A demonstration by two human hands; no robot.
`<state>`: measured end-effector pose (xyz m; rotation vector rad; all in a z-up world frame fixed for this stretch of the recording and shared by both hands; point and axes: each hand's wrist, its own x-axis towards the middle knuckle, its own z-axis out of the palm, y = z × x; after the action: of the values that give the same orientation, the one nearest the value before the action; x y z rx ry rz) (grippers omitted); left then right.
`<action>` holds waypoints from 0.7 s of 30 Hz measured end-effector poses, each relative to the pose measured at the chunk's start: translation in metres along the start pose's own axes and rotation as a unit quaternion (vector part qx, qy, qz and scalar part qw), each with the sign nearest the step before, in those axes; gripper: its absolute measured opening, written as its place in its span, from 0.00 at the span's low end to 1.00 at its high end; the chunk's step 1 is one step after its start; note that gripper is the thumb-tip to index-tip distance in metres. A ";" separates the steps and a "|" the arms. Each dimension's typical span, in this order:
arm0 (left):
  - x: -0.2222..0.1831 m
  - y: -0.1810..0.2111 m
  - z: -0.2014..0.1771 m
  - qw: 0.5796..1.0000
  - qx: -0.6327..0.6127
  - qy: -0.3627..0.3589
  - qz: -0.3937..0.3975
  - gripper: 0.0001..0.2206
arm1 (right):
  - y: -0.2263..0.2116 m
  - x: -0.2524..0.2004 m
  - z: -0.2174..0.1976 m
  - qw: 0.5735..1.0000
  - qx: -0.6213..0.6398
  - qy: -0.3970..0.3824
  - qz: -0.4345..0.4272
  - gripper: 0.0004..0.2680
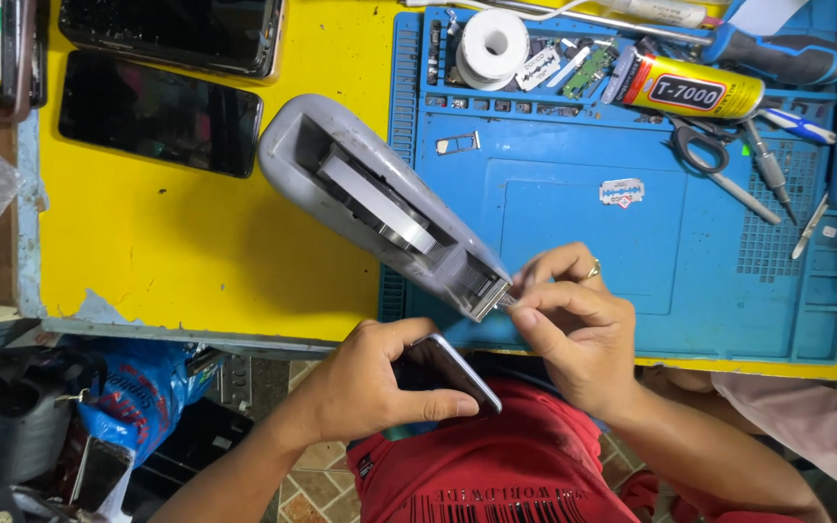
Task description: Installing a new screen on a mobile phone by applying adhesive and carefully positioning the display.
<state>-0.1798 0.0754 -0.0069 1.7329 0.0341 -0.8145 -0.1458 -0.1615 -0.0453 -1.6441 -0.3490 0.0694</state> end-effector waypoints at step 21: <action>0.003 0.028 -0.012 0.974 0.002 -0.226 0.013 0.13 | -0.018 -0.016 -0.035 0.904 0.274 -0.215 0.250 0.05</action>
<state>-0.1597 0.0753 0.0160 1.5132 -0.2956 -1.1719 -0.1557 -0.1980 -0.0267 -1.1056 -0.2007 0.8556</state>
